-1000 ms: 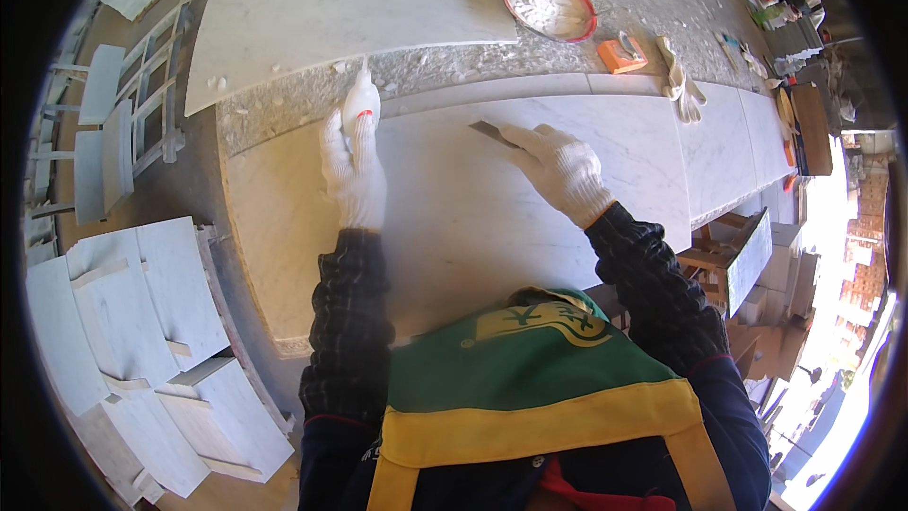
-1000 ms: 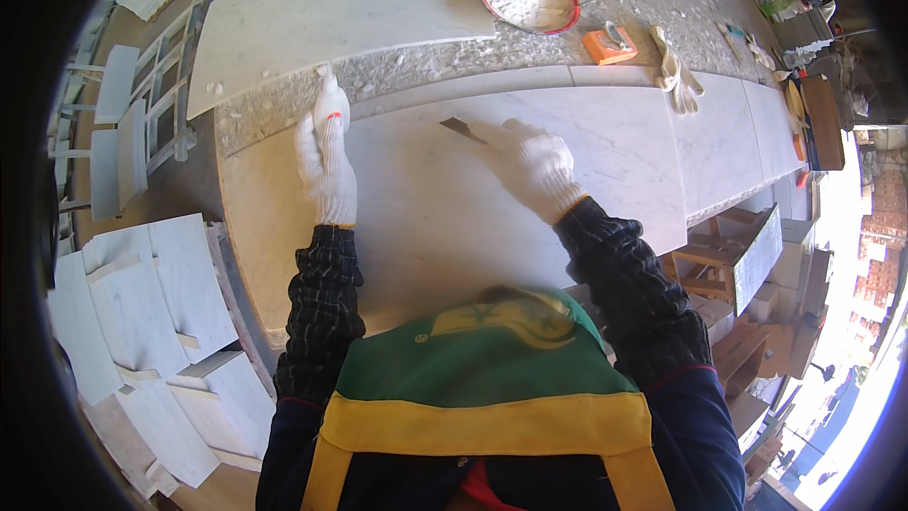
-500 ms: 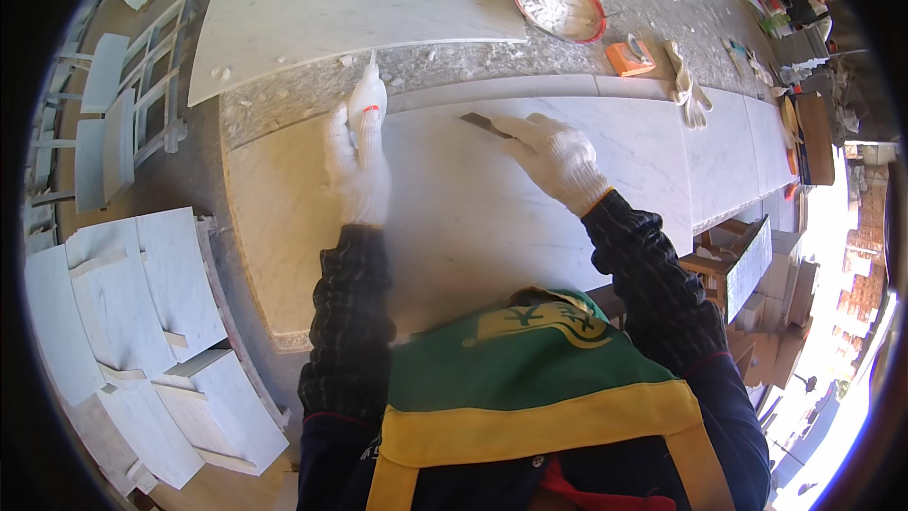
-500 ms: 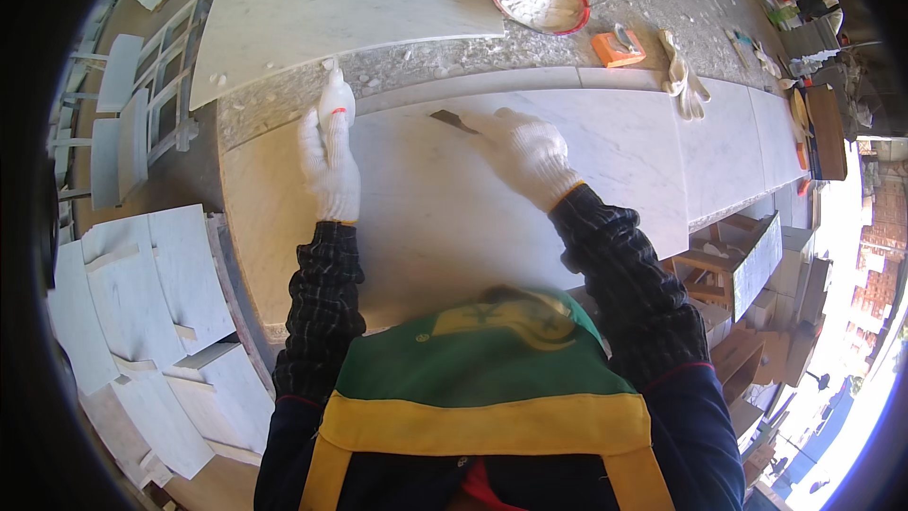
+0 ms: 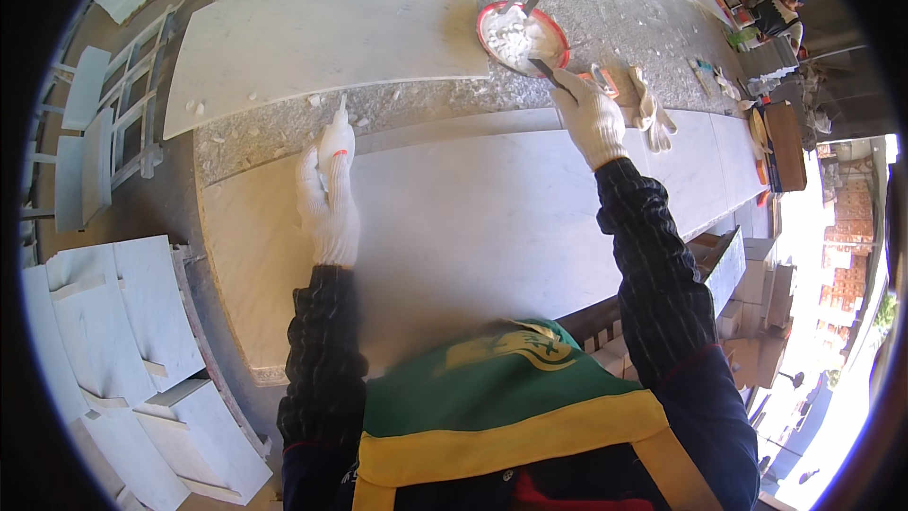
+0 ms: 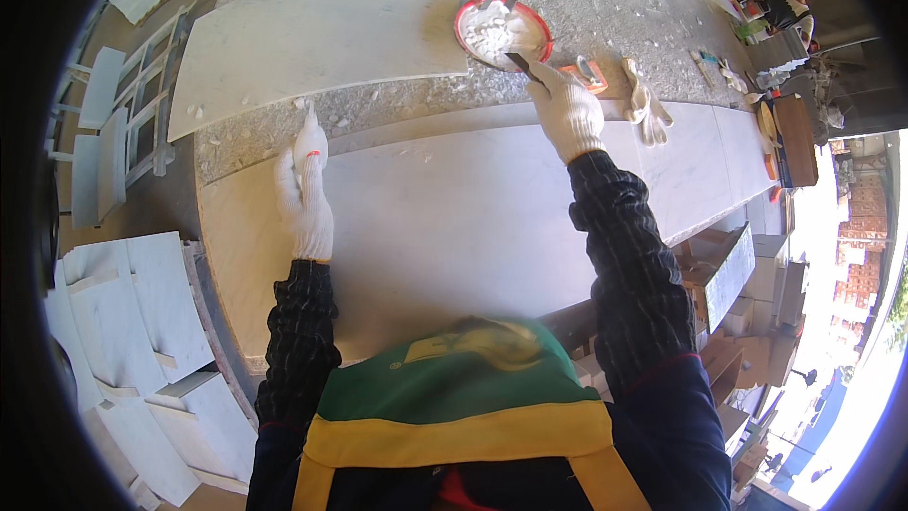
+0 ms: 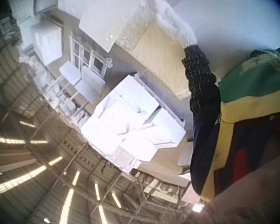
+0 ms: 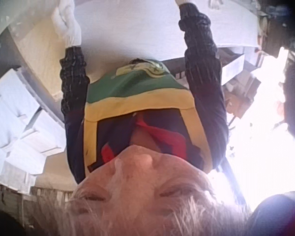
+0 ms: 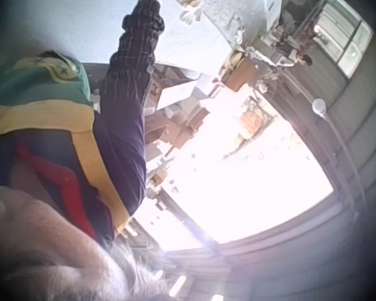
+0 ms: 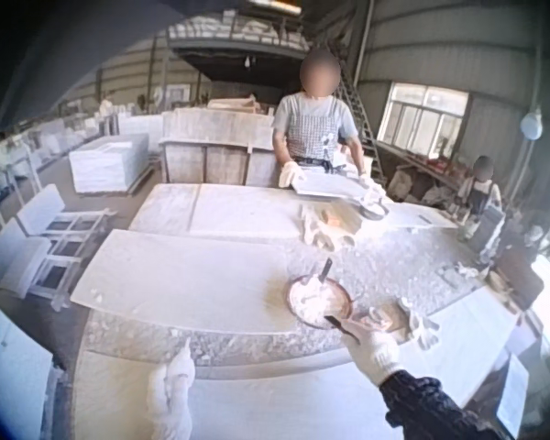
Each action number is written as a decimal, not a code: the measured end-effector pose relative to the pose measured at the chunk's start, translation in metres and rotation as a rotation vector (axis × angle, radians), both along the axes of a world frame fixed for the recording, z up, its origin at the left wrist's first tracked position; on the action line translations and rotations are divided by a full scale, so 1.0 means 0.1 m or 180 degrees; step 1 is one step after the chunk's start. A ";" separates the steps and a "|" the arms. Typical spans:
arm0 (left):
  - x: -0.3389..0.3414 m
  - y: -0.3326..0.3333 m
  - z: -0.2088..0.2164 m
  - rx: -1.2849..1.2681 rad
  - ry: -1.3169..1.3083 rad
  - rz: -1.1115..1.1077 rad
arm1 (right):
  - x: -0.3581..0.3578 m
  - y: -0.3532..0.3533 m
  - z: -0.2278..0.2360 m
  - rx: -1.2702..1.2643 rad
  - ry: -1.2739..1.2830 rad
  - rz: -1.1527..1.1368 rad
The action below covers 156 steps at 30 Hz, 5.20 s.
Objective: The person applies a white adhesive from a squeeze bottle along the edge of a large stone slab and spreads it with a small metal spatula. They repeatedly wipe the slab surface with gloved hands and continue applying and smoothing the adhesive along the seam.
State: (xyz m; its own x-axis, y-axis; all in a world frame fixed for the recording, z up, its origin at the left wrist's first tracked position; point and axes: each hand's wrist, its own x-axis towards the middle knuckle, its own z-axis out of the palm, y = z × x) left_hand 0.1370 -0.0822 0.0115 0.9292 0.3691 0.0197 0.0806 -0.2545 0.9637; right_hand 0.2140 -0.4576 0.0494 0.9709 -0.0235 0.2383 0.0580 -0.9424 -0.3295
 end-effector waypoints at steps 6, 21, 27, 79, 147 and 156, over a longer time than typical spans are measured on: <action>-0.02 -0.01 0.01 0.0037 -0.0091 -0.0031 | 0.32 0.02 -0.02 -0.0643 0.0254 0.0109; -0.01 -0.03 -0.08 -0.0041 -0.0409 0.0052 | 0.30 0.06 -0.15 -0.0102 0.0111 0.0159; -0.01 -0.04 -0.07 0.0049 -0.0180 0.0224 | 0.21 0.04 -0.15 0.0150 0.0073 0.0068; 0.04 -0.03 -0.14 -0.0107 -0.0445 0.0192 | -0.90 1.23 -0.18 0.0199 0.0582 0.1080; 0.24 0.43 0.35 0.2015 0.0062 -0.2393 | -1.98 0.66 -0.31 0.0897 0.0091 0.0954; 0.35 0.39 0.48 0.1990 0.0290 -0.2637 | -1.95 0.67 -0.28 0.1051 0.0097 0.0975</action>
